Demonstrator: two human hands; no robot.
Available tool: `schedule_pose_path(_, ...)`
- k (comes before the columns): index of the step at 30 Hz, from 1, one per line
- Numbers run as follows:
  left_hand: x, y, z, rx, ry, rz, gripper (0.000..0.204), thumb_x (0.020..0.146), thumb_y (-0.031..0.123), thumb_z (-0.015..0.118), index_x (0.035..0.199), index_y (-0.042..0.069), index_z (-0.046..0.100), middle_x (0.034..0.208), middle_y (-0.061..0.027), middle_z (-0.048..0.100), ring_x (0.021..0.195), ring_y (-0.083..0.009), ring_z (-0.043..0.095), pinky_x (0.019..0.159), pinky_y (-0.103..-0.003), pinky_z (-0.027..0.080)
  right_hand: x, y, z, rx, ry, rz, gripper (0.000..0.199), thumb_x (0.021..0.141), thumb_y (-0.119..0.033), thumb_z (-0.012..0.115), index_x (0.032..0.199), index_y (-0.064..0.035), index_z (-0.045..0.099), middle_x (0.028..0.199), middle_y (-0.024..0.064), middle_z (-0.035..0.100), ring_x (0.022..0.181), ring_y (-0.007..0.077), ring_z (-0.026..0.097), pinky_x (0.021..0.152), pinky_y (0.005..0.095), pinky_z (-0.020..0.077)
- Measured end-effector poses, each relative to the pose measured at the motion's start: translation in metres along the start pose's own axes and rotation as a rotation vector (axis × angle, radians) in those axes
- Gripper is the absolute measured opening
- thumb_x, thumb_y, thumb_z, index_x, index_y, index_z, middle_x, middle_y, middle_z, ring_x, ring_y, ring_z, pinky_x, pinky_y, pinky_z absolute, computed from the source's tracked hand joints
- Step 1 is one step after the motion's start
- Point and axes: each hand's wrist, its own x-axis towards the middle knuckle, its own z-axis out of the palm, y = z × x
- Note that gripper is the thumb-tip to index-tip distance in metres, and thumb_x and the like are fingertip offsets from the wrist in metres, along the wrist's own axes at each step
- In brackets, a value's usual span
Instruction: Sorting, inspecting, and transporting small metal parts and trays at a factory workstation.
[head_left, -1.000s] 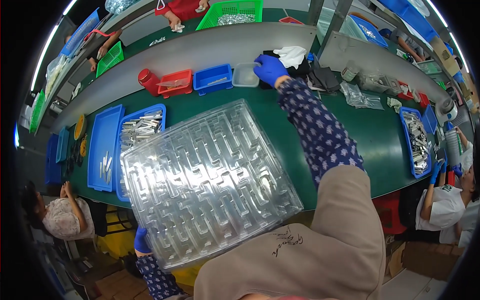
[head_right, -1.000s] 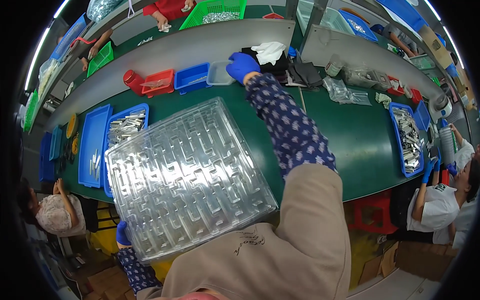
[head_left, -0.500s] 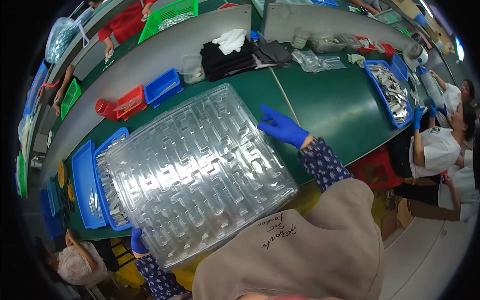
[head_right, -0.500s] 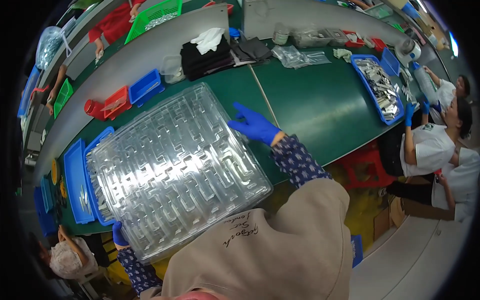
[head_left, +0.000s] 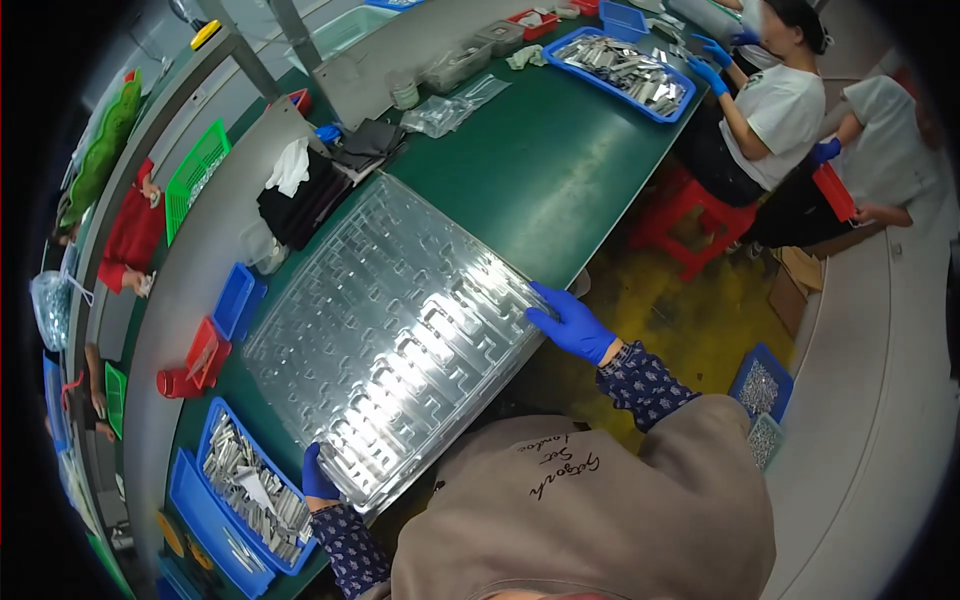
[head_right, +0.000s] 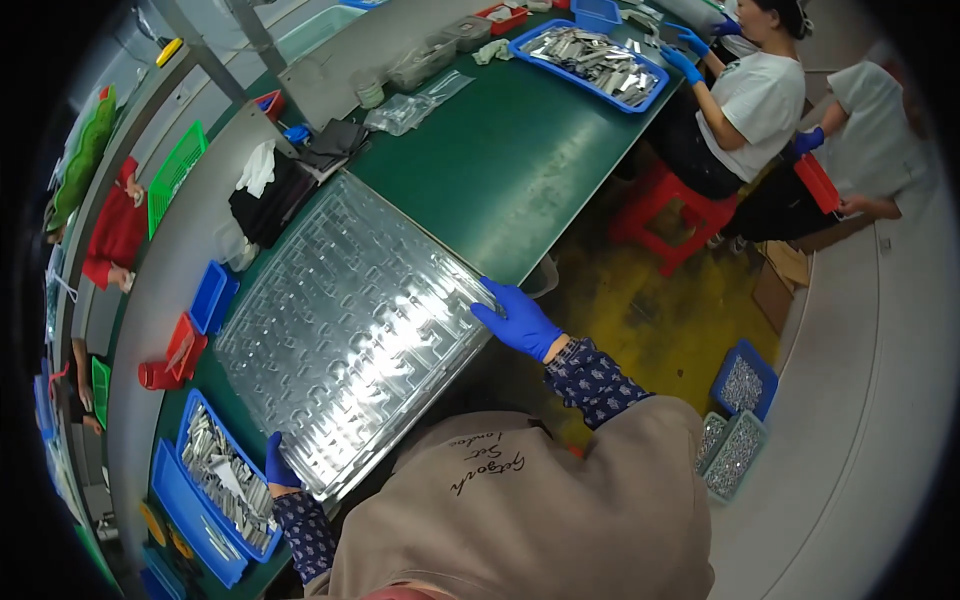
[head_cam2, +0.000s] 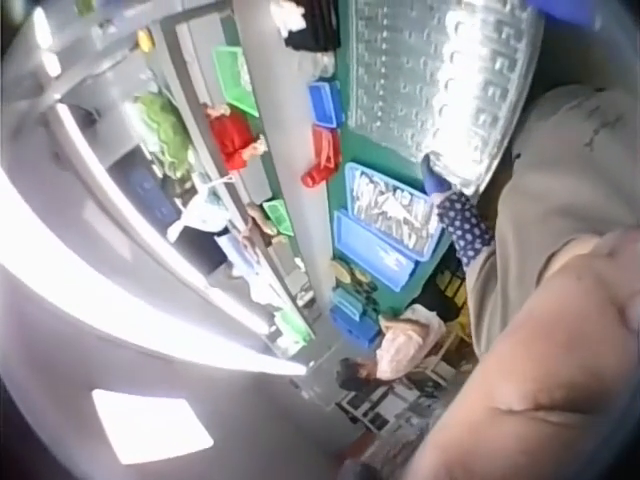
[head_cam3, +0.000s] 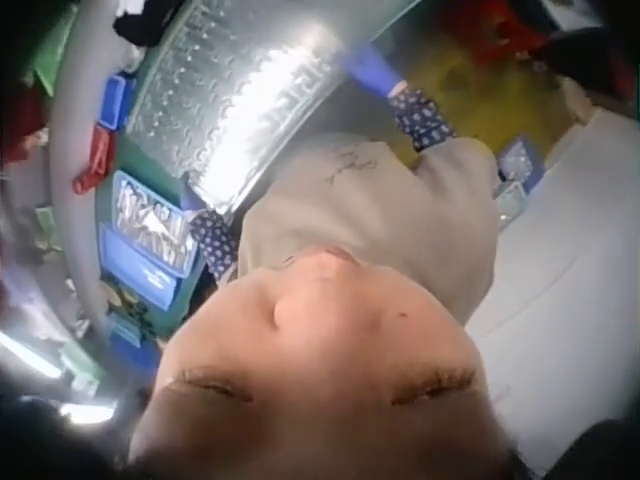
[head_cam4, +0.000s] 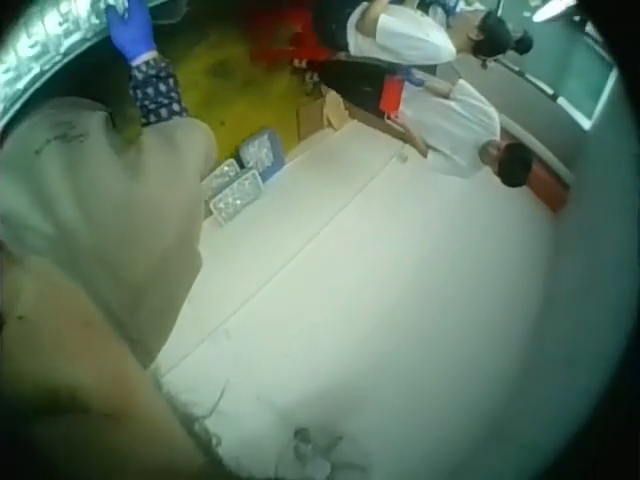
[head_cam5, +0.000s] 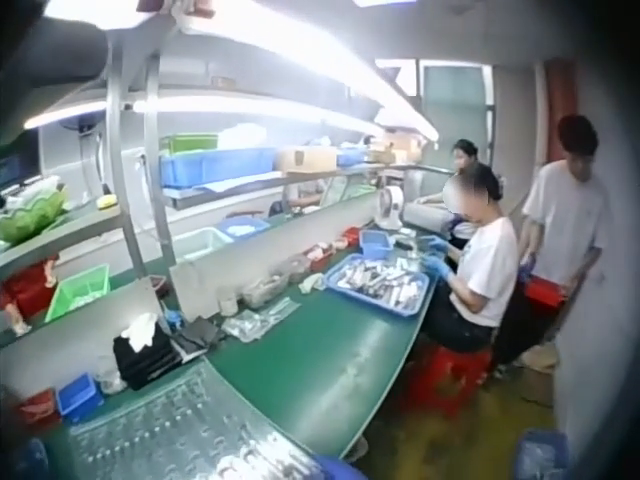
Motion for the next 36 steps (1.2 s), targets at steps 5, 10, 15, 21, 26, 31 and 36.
schedule_pose_path(5, 0.014, 0.000, -0.005, 0.117, 0.070, -0.043, 0.045, 0.073, 0.027, 0.059, 0.109, 0.003, 0.048, 0.110, -0.0089, 0.049, 0.100, -0.0185, 0.046, 0.086, -0.028, 0.035, -0.003, -0.002, 0.017, 0.019, 0.258, -0.032, 0.046, 0.080, -0.022, 0.054, 0.117, 0.0030, 0.041, 0.109, 0.0178, 0.051, 0.101, 0.0230, 0.049, 0.086, 0.0297, 0.0373)
schedule_pose_path(10, 0.026, -0.006, -0.005, 0.219, -0.033, 0.047, 0.050, 0.074, 0.025, 0.060, 0.115, 0.001, 0.043, 0.115, -0.0097, 0.045, 0.103, -0.0191, 0.043, 0.086, -0.030, 0.035, 0.012, 0.002, 0.021, 0.093, 0.443, -0.017, 0.046, 0.080, -0.024, 0.055, 0.116, 0.0028, 0.043, 0.109, 0.0159, 0.052, 0.098, 0.0206, 0.051, 0.086, 0.0285, 0.0376)
schedule_pose_path(15, 0.036, -0.009, 0.008, 0.185, -0.090, 0.061, 0.055, 0.075, 0.023, 0.060, 0.119, 0.001, 0.037, 0.111, -0.0126, 0.046, 0.094, -0.0208, 0.049, 0.077, -0.031, 0.041, 0.017, -0.005, 0.023, 0.075, 0.547, -0.006, 0.041, 0.079, -0.024, 0.056, 0.111, 0.0010, 0.048, 0.104, 0.0124, 0.055, 0.097, 0.0173, 0.050, 0.084, 0.0273, 0.0383)
schedule_pose_path(21, 0.025, 0.000, 0.025, 0.311, -0.141, 0.244, 0.069, 0.072, 0.024, 0.064, 0.125, -0.001, 0.027, 0.119, -0.0133, 0.039, 0.102, -0.0201, 0.043, 0.083, -0.030, 0.038, 0.015, 0.035, 0.042, 0.082, 0.704, 0.107, 0.060, 0.071, -0.030, 0.064, 0.113, 0.0065, 0.042, 0.107, 0.0223, 0.051, 0.100, 0.0274, 0.050, 0.085, 0.0329, 0.0389)
schedule_pose_path(26, 0.028, 0.008, 0.019, 0.610, -0.091, 0.302, 0.072, 0.073, 0.030, 0.062, 0.125, -0.005, 0.026, 0.125, -0.0167, 0.033, 0.111, -0.0240, 0.037, 0.091, -0.031, 0.032, 0.009, 0.019, 0.041, 0.162, 0.663, 0.073, 0.059, 0.075, -0.023, 0.062, 0.120, 0.0054, 0.036, 0.115, 0.0173, 0.046, 0.105, 0.0193, 0.044, 0.089, 0.0282, 0.0349)
schedule_pose_path(31, 0.024, 0.002, 0.027, 0.471, -0.130, 0.319, 0.072, 0.075, 0.033, 0.060, 0.125, -0.007, 0.026, 0.125, -0.0169, 0.034, 0.113, -0.0241, 0.036, 0.092, -0.032, 0.030, 0.010, 0.016, 0.040, 0.099, 0.706, 0.023, 0.059, 0.072, -0.027, 0.063, 0.114, 0.0080, 0.040, 0.107, 0.0235, 0.050, 0.099, 0.0283, 0.051, 0.084, 0.0329, 0.0394)
schedule_pose_path(36, 0.033, -0.011, 0.020, 0.418, -0.082, 0.439, 0.071, 0.077, 0.031, 0.058, 0.127, -0.005, 0.023, 0.130, -0.0164, 0.029, 0.116, -0.0231, 0.032, 0.094, -0.030, 0.027, 0.009, 0.008, 0.040, 0.020, 0.712, -0.008, 0.055, 0.076, -0.024, 0.061, 0.116, 0.0058, 0.039, 0.112, 0.0193, 0.048, 0.101, 0.0218, 0.048, 0.086, 0.0296, 0.0370)
